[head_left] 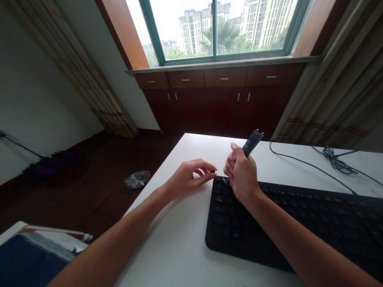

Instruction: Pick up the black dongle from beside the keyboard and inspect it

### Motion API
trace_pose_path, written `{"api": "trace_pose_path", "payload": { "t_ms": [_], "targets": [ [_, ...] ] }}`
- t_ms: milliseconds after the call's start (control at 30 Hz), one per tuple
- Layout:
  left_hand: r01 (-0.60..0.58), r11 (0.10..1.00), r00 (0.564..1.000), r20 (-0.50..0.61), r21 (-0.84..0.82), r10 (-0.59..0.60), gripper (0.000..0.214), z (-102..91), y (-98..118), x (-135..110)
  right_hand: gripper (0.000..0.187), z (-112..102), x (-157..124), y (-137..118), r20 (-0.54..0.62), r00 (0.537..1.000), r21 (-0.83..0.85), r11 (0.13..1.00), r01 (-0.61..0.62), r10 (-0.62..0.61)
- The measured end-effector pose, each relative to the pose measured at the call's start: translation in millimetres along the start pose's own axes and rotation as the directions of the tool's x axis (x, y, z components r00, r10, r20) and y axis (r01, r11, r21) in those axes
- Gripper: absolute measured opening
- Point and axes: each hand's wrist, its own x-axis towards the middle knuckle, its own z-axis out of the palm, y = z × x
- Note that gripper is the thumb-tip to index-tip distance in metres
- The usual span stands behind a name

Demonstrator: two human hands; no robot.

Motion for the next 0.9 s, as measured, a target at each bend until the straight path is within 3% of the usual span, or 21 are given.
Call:
{"api": "trace_pose_path", "payload": {
  "t_ms": [133, 233, 367, 500, 600, 900],
  "targets": [
    [-0.068, 0.951, 0.998, 0.025, 0.301, 0.063, 0.026, -10.5, -9, -1, 0.043, -4, -3, -2, 0.063, 0.995, -0.041, 0.997, -0.071, 0.073],
    [-0.136, 0.926, 0.99, 0.085, 0.351, 0.113, 0.025, -11.7, -12, -2, 0.045, -6, -7, 1, 0.107, 0.989, -0.081, 0.993, -0.089, 0.098],
    [-0.109, 0.942, 0.994, 0.018, 0.318, 0.109, 0.025, -6.9, -10, -2, 0.044, -7, -11, 3, 0.128, 0.989, -0.106, 0.992, -0.061, 0.074],
    [-0.072, 0.991, 0.993, -0.082, 0.115, 0.082, 0.026, 1.5, -2, -1, 0.044, -7, -12, 1, 0.099, 0.995, -0.099, 0.995, -0.022, 0.032],
    [-0.126, 0.991, 0.989, -0.067, 0.045, 0.128, 0.026, 7.9, 2, -2, 0.045, -8, -10, 1, 0.062, 0.998, -0.08, 0.997, -0.005, 0.01],
    [-0.277, 0.956, 0.961, 0.036, 0.096, 0.275, 0.018, 5.3, 0, -3, 0.045, -9, -4, 0, -0.01, 1.0, -0.033, 0.999, -0.012, 0.012]
  ]
}}
